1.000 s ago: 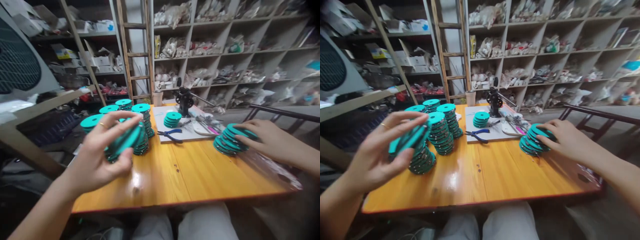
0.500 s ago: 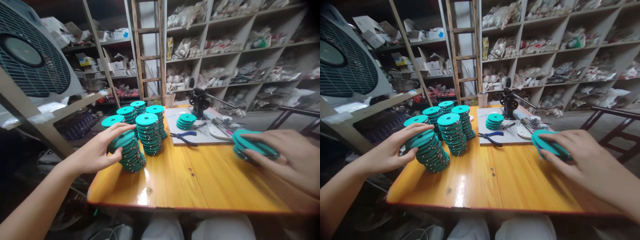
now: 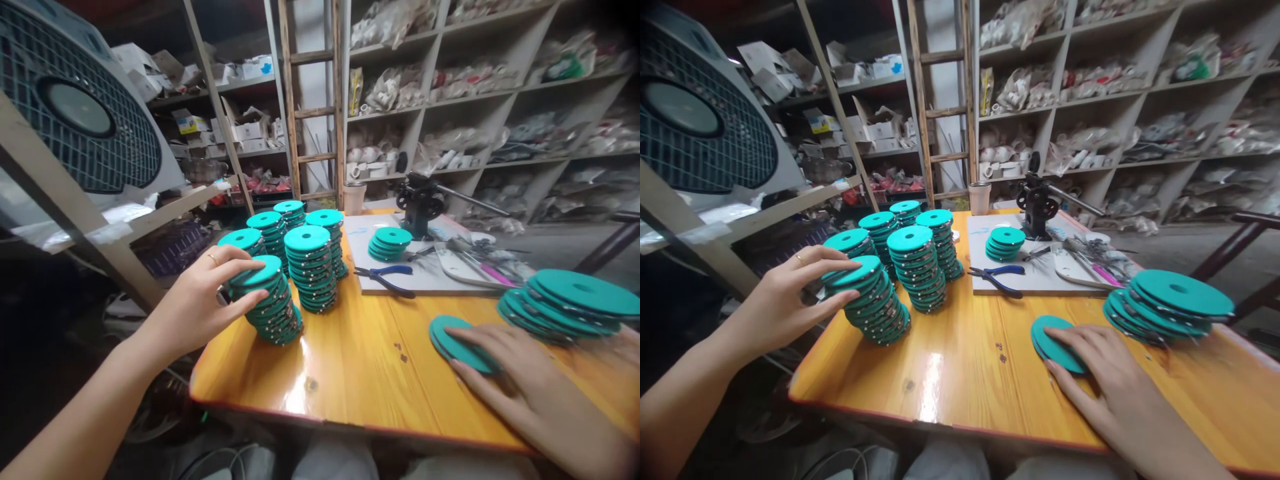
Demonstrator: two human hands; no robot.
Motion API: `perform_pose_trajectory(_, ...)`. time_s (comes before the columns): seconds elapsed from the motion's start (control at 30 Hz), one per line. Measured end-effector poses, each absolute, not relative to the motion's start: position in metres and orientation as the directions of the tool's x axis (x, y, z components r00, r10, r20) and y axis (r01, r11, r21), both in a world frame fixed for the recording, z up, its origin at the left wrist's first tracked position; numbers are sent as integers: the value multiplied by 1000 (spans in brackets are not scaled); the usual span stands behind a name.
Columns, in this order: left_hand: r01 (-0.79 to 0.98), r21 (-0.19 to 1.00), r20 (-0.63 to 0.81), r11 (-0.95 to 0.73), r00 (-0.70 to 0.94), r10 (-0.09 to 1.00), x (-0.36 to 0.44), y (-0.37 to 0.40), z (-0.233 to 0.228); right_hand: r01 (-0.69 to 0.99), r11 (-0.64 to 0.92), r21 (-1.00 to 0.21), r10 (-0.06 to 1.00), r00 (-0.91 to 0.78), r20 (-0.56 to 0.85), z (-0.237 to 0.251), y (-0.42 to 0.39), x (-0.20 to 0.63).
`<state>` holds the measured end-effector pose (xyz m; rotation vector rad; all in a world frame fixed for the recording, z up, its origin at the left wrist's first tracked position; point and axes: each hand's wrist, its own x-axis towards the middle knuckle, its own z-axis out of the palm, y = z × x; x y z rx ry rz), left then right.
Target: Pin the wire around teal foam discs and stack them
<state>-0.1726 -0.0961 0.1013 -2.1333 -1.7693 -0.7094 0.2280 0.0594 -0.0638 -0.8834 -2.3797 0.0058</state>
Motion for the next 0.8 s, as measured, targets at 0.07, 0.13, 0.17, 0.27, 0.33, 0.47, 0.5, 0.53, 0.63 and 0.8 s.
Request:
perform_pose_trajectory(0.07, 969, 150, 605, -195, 66, 794, -171, -96, 103, 598, 775, -202, 599, -594, 537, -71, 60, 230)
perform_pose_trajectory(0.13, 967, 205, 699, -150, -37, 714, -170, -96, 105, 602, 774, -197, 597, -588, 546, -75, 60, 232)
perform_pose_trajectory(0.17, 963, 244, 737, -116, -107, 667, -170, -96, 106, 606, 771, -195, 598, -585, 547, -77, 60, 232)
perform_pose_trajectory(0.27, 888, 457, 737, -41, -353, 576, -170, -95, 109, 617, 764, -187, 602, -578, 551, -81, 62, 233)
perform_pose_trajectory(0.33, 763, 642, 649, -66, -496, 577, -170, -93, 109, 619, 765, -176, 595, -576, 560, -84, 64, 233)
perform_pose_trajectory(0.47, 465, 875, 419, -134, -590, 690, -175, -88, 107, 611, 774, -168, 579, -575, 578, -89, 66, 236)
perform_pose_trajectory(0.5, 420, 900, 364, -115, -582, 727, -177, -87, 105, 613, 772, -170, 583, -574, 575, -90, 67, 237)
perform_pose_trajectory(0.53, 398, 913, 321, -88, -569, 757, -178, -86, 104, 615, 769, -173, 587, -572, 573, -91, 67, 238)
perform_pose_trajectory(0.63, 481, 877, 296, 5, -548, 782, -182, -85, 99, 615, 770, -171, 584, -572, 576, -92, 66, 238)
perform_pose_trajectory(0.8, 751, 651, 386, 108, -450, 805, -183, -89, 99, 621, 764, -175, 593, -569, 569, -90, 63, 235)
